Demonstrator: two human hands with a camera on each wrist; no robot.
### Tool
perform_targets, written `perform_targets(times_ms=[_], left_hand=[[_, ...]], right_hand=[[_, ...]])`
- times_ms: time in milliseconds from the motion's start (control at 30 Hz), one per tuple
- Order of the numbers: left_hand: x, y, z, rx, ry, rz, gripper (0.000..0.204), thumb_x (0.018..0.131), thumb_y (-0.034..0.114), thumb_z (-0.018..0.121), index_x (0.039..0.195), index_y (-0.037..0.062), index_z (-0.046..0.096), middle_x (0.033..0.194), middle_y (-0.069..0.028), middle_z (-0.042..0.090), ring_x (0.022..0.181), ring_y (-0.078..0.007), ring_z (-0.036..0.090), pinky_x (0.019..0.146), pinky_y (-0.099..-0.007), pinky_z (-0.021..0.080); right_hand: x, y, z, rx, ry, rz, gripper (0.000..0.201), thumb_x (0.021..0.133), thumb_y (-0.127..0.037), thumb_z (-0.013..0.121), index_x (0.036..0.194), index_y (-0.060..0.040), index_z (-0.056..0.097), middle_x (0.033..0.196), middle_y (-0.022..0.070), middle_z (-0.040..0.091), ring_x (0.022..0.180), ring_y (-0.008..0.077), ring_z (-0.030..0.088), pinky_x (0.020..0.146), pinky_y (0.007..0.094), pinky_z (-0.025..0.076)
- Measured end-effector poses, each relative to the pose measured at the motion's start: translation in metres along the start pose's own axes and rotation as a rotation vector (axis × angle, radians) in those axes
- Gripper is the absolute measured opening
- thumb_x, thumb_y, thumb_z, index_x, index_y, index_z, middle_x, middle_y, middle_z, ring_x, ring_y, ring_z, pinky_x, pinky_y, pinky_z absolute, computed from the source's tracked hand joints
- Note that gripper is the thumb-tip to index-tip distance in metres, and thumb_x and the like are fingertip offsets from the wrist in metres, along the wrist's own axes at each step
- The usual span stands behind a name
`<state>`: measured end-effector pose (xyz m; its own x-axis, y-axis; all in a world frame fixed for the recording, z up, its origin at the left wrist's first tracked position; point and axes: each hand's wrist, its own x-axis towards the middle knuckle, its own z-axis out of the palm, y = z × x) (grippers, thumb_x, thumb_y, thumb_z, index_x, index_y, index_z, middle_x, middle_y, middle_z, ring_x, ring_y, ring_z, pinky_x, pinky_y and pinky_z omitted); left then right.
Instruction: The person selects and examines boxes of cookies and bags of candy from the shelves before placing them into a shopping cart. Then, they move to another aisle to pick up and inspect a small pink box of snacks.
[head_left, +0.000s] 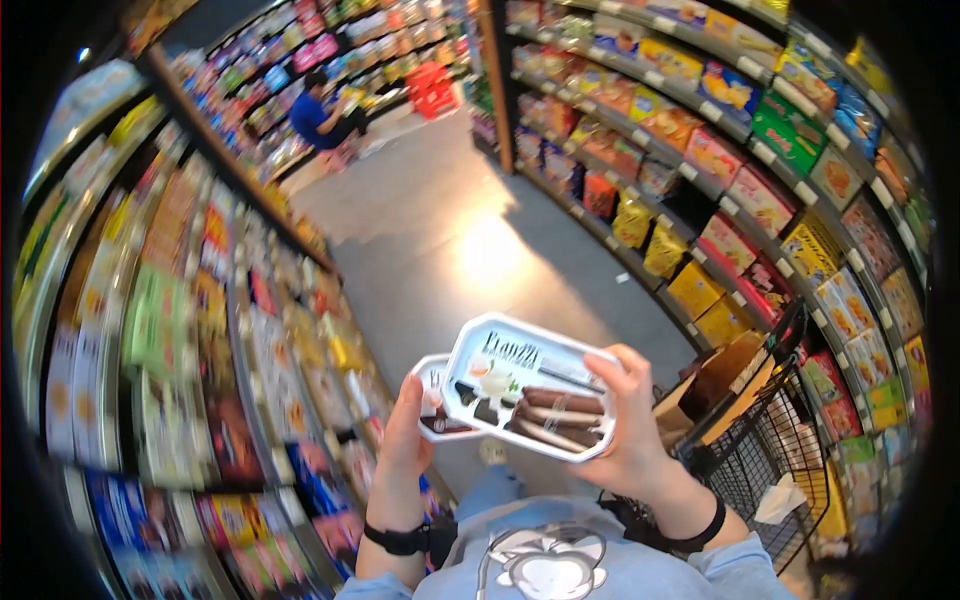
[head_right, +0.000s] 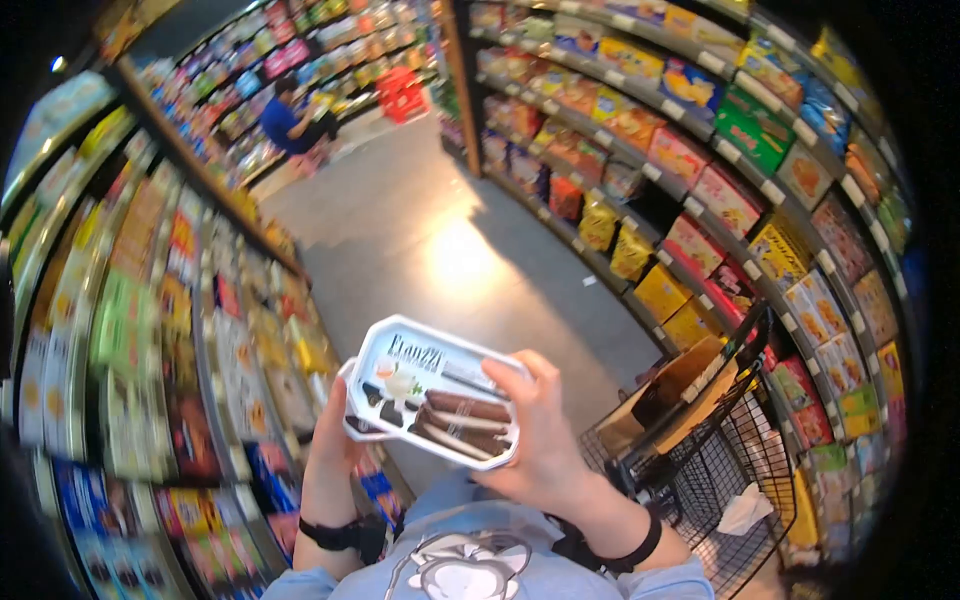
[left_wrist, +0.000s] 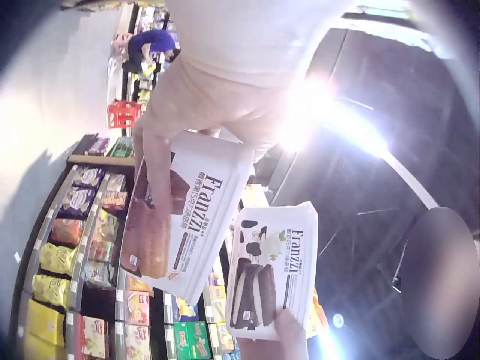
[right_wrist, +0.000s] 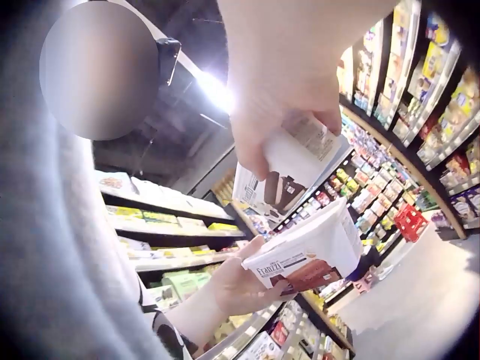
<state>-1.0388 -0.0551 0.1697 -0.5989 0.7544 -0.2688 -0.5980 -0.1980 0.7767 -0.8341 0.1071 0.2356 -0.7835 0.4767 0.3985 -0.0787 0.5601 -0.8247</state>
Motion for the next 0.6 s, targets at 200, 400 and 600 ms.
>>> perform_targets(times_ms=[200,400,600], left_hand=[[0.145,0.062,-0.040,0.152,-0.318,-0.230,0.046,0.094,0.036,0.042,0.129,0.0055,0.040,0.119,-0.0130,0.054,0.107,-0.0241,0.056,0.091,-0.0376,0.046],[0.303,0.065,-0.004,0.053,-0.444,-0.302,0.042,0.089,0.032,0.048,0.121,0.0051,0.049,0.106,-0.0099,0.062,0.090,-0.0218,0.063,0.075,-0.0384,0.053],[0.463,0.091,0.008,0.122,-0.552,-0.393,0.043,0.089,0.033,0.048,0.121,0.0056,0.049,0.107,-0.0102,0.061,0.091,-0.0228,0.062,0.075,-0.0404,0.053]], right_hand=[[0.128,0.023,0.033,-0.118,-0.149,0.097,0.089,0.061,-0.016,0.078,0.135,-0.0042,0.029,0.124,0.0199,0.030,0.116,0.0373,0.039,0.094,0.0409,0.041],[0.242,0.087,0.065,-0.006,-0.197,0.068,0.095,0.069,-0.023,0.074,0.141,-0.0053,0.015,0.135,0.0214,0.021,0.123,0.0398,0.035,0.099,0.0421,0.037],[0.400,0.201,0.102,0.130,-0.157,-0.009,0.090,0.084,-0.046,0.059,0.144,-0.0074,0.004,0.144,0.0221,0.010,0.134,0.0374,0.018,0.107,0.0445,0.023]])
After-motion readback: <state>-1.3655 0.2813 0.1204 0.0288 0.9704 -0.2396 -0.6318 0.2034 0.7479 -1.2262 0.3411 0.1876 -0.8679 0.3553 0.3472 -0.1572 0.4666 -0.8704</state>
